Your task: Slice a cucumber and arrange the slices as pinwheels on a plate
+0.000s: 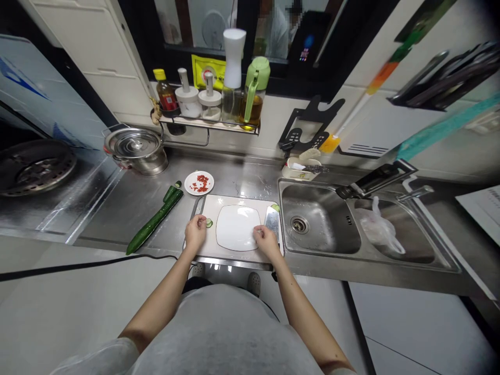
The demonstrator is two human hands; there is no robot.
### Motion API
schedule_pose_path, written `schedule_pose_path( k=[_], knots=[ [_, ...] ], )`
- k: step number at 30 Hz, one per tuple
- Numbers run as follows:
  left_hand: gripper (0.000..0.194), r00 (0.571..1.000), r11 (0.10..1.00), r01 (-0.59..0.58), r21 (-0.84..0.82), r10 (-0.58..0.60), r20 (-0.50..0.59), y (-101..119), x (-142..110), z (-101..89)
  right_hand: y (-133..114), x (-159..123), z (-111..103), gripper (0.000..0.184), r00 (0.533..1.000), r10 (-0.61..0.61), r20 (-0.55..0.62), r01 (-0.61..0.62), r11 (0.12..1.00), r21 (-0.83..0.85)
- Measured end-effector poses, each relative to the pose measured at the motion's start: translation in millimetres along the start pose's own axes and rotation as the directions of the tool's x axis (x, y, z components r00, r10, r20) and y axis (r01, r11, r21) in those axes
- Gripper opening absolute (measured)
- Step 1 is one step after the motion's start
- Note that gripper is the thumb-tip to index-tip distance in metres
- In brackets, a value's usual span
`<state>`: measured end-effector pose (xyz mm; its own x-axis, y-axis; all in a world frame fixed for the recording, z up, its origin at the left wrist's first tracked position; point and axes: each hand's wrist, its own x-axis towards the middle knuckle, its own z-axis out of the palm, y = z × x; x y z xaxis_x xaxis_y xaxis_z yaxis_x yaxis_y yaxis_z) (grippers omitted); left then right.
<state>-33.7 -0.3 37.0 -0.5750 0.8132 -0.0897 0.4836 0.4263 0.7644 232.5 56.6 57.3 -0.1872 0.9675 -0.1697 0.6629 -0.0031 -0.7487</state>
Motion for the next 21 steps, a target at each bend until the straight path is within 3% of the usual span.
schedule_pose_path(
  k=[4,9,14,21],
  knots=[
    [0.019,0.997,0.960,0.060,-0.273,-0.043,0.067,8,-1,-3.4,-12,3,-1,0.030,1.000,-0.004,0.019,0.004,1.000,0.026],
    [0.029,0.956,0.867,0.009,-0.499,0.139,0.259,35,-7,-12.6,-50,10,2,0.028,0.985,-0.124,0.124,0.109,0.987,0.120],
    [0.031,0.887,0.872,-0.073,-0.485,0.279,0.368,70,-16,-23.8,-87,12,3,0.019,0.935,-0.309,0.175,0.274,0.941,0.200],
    [0.028,0.852,0.889,-0.148,-0.433,0.337,0.401,88,-23,-30.5,-90,9,3,0.014,0.920,-0.320,0.226,0.236,0.914,0.331]
  ],
)
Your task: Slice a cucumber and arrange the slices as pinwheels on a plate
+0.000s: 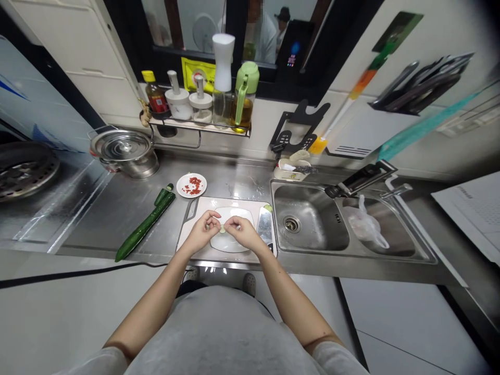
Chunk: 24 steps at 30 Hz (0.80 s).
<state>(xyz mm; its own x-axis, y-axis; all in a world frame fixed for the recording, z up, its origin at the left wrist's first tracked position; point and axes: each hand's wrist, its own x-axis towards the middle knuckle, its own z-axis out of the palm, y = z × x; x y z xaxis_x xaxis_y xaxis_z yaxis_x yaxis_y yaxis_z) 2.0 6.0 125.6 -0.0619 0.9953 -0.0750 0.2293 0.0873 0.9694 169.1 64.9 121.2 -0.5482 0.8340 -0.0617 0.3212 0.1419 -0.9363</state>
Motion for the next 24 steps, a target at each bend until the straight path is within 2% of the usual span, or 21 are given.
schedule_pose_path(
  k=[7,15,20,24],
  knots=[
    [0.028,0.996,0.995,-0.083,0.051,0.081,0.040,4,-5,2.4,-7,-5,0,0.014,0.995,0.097,-0.011,-0.096,0.990,0.107],
    [0.026,0.967,0.921,-0.256,0.293,0.249,0.063,9,-6,0.8,-17,-9,-2,0.012,0.979,0.198,0.036,-0.201,0.944,0.260],
    [0.024,0.939,0.811,-0.337,0.479,0.327,0.107,15,-10,1.7,-16,-9,-2,0.010,0.912,0.385,0.144,-0.410,0.827,0.385],
    [0.021,0.905,0.692,-0.398,0.602,0.404,0.134,15,-13,3.6,-15,-10,-3,0.011,0.852,0.467,0.239,-0.524,0.736,0.430]
  ],
)
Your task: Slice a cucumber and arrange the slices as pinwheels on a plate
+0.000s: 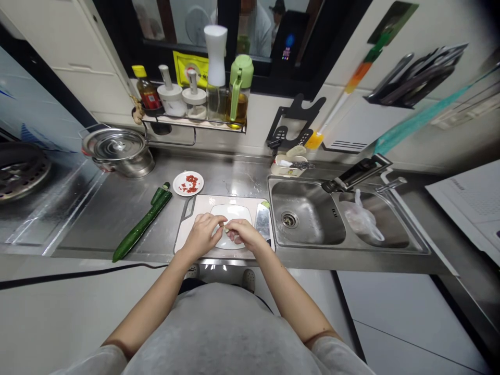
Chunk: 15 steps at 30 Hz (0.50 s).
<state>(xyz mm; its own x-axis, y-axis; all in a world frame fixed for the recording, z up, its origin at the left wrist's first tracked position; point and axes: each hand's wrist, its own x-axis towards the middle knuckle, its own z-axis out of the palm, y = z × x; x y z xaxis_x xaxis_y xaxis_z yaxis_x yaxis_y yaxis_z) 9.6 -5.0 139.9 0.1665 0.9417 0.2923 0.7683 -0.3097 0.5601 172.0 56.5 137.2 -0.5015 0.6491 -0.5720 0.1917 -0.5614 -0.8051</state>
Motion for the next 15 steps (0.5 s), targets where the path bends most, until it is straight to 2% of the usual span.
schedule_pose_path(
  k=[2,4,6,7,8,10,13,15],
  knots=[
    [0.020,1.000,1.000,-0.001,0.022,0.001,-0.026,0,-2,2.8,1,0,0,0.012,0.999,0.033,0.016,-0.034,0.999,0.037],
    [0.021,0.997,0.998,0.061,-0.025,-0.062,-0.056,1,-3,7.4,2,1,-1,0.012,1.000,0.021,0.009,-0.022,0.998,0.055],
    [0.024,0.973,0.968,0.200,-0.150,-0.214,-0.083,2,-5,13.8,5,3,-2,0.013,0.999,-0.035,-0.035,0.036,0.998,0.043],
    [0.026,0.946,0.926,0.287,-0.246,-0.314,-0.078,3,-6,17.5,6,4,-4,0.014,0.995,-0.073,-0.063,0.075,0.997,0.028],
    [0.028,0.909,0.856,0.371,-0.359,-0.413,-0.045,3,-6,21.4,7,5,-5,0.015,0.990,-0.113,-0.086,0.114,0.993,0.009],
    [0.031,0.827,0.646,0.498,-0.578,-0.554,0.093,5,-5,29.1,9,7,-9,0.016,0.977,-0.182,-0.114,0.178,0.983,-0.041],
    [0.038,0.737,0.341,0.580,-0.740,-0.607,0.299,7,0,37.4,11,7,-16,0.016,0.951,-0.287,-0.118,0.269,0.952,-0.147],
    [0.041,0.692,0.226,0.598,-0.769,-0.629,0.354,7,5,40.2,12,7,-19,0.016,0.920,-0.379,-0.094,0.350,0.907,-0.232]
  ],
)
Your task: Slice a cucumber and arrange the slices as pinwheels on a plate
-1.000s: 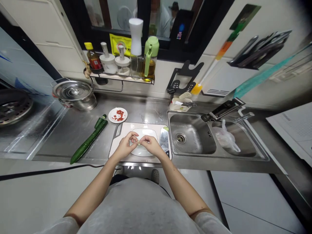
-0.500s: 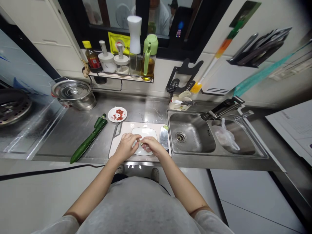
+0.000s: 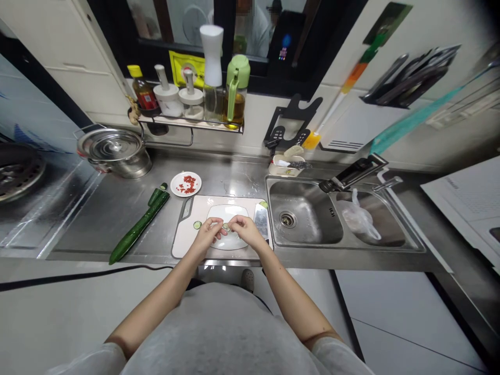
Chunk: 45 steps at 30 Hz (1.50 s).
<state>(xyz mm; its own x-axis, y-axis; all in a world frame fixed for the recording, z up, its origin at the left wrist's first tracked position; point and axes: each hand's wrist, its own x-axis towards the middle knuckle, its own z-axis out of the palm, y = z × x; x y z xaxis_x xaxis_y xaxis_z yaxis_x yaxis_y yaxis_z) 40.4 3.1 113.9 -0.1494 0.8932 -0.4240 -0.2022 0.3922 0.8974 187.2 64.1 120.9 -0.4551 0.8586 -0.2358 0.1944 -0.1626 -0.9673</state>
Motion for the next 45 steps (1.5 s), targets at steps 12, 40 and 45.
schedule_pose_path(
  k=[12,40,45],
  knots=[
    [0.042,0.993,0.995,-0.094,-0.014,0.093,-0.071,-19,49,0.8,47,30,-14,0.014,0.998,-0.067,-0.003,0.065,0.970,-0.233],
    [0.034,0.924,0.334,-0.281,0.900,0.346,0.161,-24,119,5.0,38,77,3,0.027,0.944,0.235,-0.233,-0.322,0.484,-0.814],
    [0.028,0.905,0.290,-0.328,0.899,0.370,0.211,-25,117,0.3,43,71,2,0.027,0.959,0.197,-0.204,-0.277,0.486,-0.829]
  ],
)
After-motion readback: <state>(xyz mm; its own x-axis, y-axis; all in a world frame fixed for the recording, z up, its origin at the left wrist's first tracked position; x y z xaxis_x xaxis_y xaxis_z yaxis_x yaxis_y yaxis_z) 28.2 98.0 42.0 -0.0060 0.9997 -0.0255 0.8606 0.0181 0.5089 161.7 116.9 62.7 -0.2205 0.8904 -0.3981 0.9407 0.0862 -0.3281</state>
